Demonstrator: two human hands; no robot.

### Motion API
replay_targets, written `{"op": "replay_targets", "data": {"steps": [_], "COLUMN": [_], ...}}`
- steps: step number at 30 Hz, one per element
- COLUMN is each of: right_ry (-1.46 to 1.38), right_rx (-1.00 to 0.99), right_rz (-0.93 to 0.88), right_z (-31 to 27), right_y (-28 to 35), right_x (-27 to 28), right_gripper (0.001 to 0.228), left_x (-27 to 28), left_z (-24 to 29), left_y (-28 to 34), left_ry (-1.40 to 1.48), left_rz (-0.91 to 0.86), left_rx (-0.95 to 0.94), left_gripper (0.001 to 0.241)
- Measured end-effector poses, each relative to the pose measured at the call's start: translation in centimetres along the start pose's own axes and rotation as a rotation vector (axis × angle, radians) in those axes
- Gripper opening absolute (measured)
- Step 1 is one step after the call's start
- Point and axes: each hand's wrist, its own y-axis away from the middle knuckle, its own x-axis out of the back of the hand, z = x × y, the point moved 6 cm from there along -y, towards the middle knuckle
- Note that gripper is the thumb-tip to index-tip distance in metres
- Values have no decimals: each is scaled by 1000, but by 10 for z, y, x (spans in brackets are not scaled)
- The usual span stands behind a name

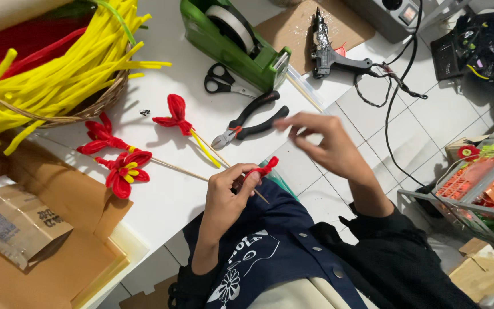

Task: The person assembles a flower craft using red and yellow pipe cleaners and a wooden stick. They use a hot glue gun to attach red pipe cleaner petals to a yellow center, then wrap a red pipe cleaner around the base to secure the flower to the stick.

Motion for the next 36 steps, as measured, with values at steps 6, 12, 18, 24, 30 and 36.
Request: {"op": "replay_targets", "data": {"steps": [6,12,18,24,30,36], "right_ry": [1097,1151,1246,597,-18,71], "right_rx": [-8,-142,-205,-338,143,272], "right_rz": [324,126,194,476,414,41], "right_z": [83,116,126,126,81,49], "right_y": [-24,-38,-40,-24,14,40], "right_x": [92,99,99,130,98,47], "right_gripper": [67,67,45,20,13,46], "left_x": [14,21,25,32,36,34], "left_z": [-1,-16,-29,-29,-15,7], "left_y": [5,5,4,-3,-3,-2], "left_ry": [7,66,225,184,52,-144], "left_rz": [105,221,342,429,483,512], "left_rx": [58,120,227,194,81,-84], "left_gripper": [14,13,18,19,17,10]}}
